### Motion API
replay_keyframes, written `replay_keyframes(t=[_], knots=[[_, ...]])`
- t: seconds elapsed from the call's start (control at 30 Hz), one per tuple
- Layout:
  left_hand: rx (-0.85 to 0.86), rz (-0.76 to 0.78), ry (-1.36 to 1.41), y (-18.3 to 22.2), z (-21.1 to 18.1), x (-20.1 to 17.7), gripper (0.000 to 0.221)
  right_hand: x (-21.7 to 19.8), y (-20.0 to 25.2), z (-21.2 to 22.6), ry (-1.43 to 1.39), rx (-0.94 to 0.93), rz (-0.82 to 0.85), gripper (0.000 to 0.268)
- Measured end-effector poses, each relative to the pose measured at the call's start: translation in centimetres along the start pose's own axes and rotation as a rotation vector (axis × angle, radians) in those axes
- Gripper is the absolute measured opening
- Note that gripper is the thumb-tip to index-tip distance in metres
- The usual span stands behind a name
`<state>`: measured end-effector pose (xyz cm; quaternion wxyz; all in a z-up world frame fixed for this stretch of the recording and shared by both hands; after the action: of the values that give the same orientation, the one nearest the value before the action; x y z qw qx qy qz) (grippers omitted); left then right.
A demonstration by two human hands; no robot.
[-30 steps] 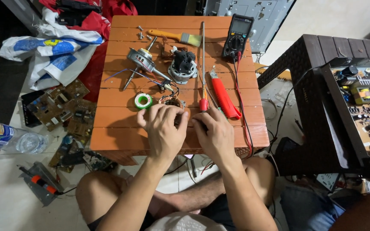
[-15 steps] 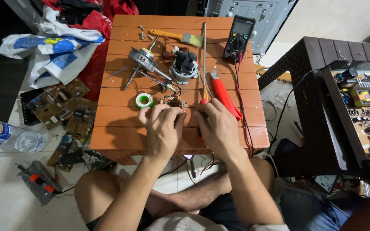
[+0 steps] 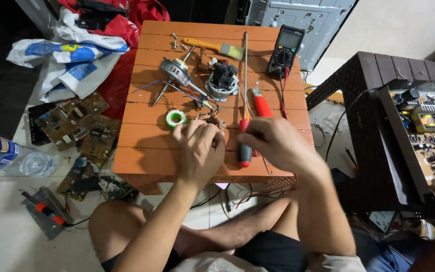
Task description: Preparing and soldering wires to a motor component while performing electronics repair
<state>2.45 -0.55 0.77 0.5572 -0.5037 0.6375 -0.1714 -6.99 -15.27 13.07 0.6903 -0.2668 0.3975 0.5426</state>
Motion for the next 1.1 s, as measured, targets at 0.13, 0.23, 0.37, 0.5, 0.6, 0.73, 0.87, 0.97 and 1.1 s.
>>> replay_keyframes(t=[0.13,0.23,0.37,0.5,0.6,0.73,0.87,0.97,1.1], knots=[[-0.022,-0.028,0.012,-0.5,-0.8,-0.9,0.016,-3.8,2.5,-0.9,-0.069,-0.039,0.155,0.015],[0.073,-0.097,-0.001,-1.4,-1.8,-2.4,0.023,-5.0,3.2,-2.7,-0.231,-0.060,0.186,0.019],[-0.010,-0.062,-0.047,0.0,-0.3,-0.5,0.020,-2.0,1.2,-2.0,-0.374,-0.166,0.277,0.016],[-0.070,-0.046,-0.015,0.2,-0.2,-0.6,0.017,1.9,-3.6,-1.1,-0.613,-0.108,0.164,0.007],[-0.055,-0.079,-0.081,0.5,-0.1,-0.4,0.023,3.6,-7.0,-2.0,-0.584,-0.097,0.115,0.012],[-0.036,-0.116,-0.139,1.1,0.1,0.2,0.030,4.2,-9.1,-1.5,-0.482,-0.095,0.121,0.011],[-0.017,-0.110,-0.132,1.0,0.0,-0.3,0.033,4.4,-9.8,-1.1,-0.375,-0.084,0.105,0.014],[-0.002,-0.122,-0.192,0.9,-0.3,-0.8,0.031,4.2,-9.7,-0.6,-0.252,-0.095,0.105,0.015],[0.045,-0.109,-0.176,1.1,-0.7,-2.1,0.026,4.3,-9.8,-0.7,-0.199,-0.113,0.106,0.013]])
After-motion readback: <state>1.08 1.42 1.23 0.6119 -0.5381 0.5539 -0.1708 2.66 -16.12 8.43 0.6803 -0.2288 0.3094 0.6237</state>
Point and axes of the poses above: each hand's wrist, its own y-axis away from the middle knuckle, its own x-axis out of the palm, z = x × y, the point moved 2 cm from there along -y, towards the middle knuckle, and after that the axes turned 12 degrees about x, right-handed, at the moved point
